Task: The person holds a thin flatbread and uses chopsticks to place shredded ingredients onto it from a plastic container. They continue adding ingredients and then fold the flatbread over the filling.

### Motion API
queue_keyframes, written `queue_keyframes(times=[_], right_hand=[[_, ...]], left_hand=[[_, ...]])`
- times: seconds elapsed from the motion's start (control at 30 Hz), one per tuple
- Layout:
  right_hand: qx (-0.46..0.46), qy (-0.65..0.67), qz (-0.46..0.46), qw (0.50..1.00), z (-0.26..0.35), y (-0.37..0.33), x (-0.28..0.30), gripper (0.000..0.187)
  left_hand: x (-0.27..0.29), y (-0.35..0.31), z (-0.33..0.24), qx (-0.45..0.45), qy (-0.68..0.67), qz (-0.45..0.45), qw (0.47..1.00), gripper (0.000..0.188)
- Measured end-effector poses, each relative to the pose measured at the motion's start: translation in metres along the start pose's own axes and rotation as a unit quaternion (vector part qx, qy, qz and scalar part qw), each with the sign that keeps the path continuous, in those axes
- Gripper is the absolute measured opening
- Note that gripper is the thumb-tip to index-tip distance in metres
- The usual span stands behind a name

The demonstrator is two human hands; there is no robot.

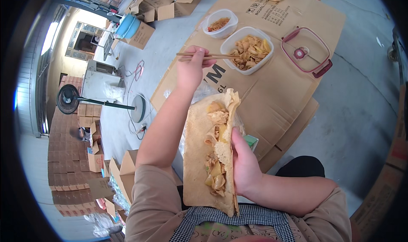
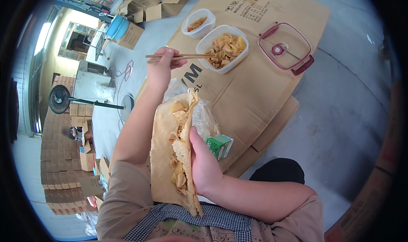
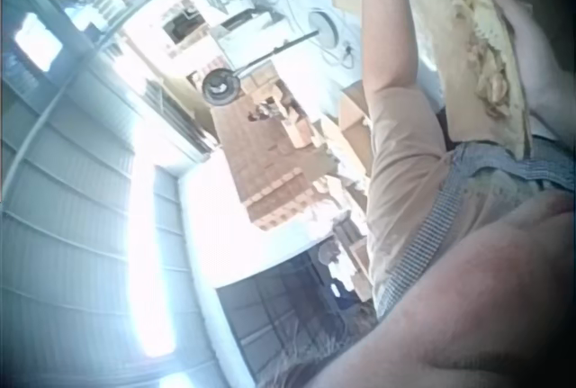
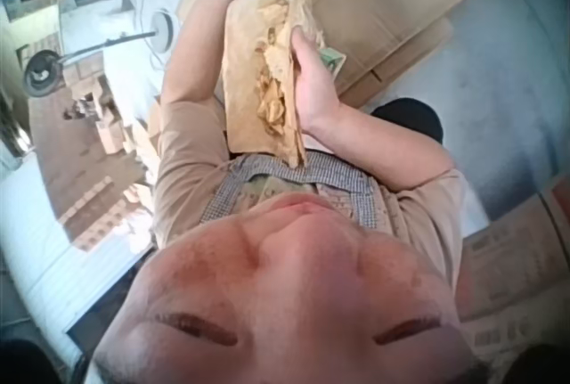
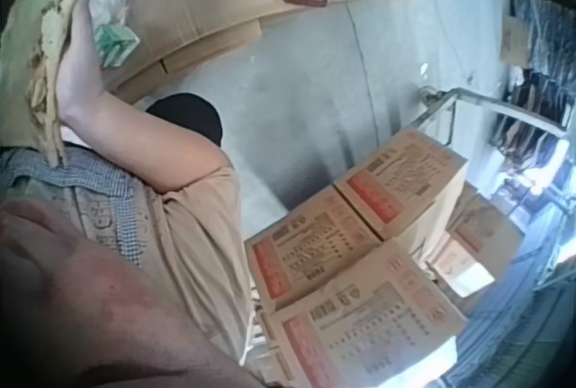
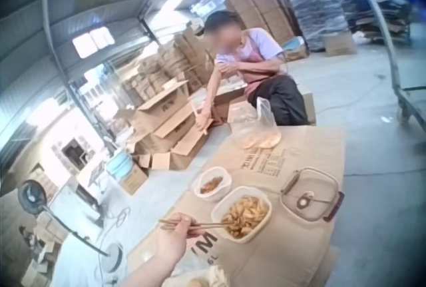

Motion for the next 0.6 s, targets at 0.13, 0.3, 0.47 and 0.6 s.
queue_keyframes(times=[0.13, 0.3, 0.47, 0.6], right_hand=[[-0.019, 0.020, 0.018, 0.999, -0.001, 0.002, 0.002, 0.055], [-0.019, 0.017, 0.018, 0.999, -0.003, 0.003, 0.005, 0.055], [-0.032, 0.015, 0.012, 0.999, -0.004, 0.003, 0.006, 0.056], [-0.038, 0.020, 0.013, 0.999, -0.005, 0.001, 0.004, 0.056]], left_hand=[[0.015, 0.007, -0.015, 0.006, 0.028, -0.006, 1.000, 0.019], [0.011, 0.017, -0.022, 0.053, 0.059, 0.029, 0.996, 0.014], [0.003, 0.024, -0.024, 0.075, 0.079, 0.041, 0.993, 0.013], [0.003, 0.036, -0.017, 0.110, 0.073, 0.037, 0.991, 0.016]])
Point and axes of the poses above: each hand's wrist, its own y-axis towards the middle knuckle, its own x-axis out of the back of the hand, z = x × y, the point moved 2 cm from there along y, towards the middle knuckle, and after that the axes turned 12 degrees about y, right-handed, at the moved point
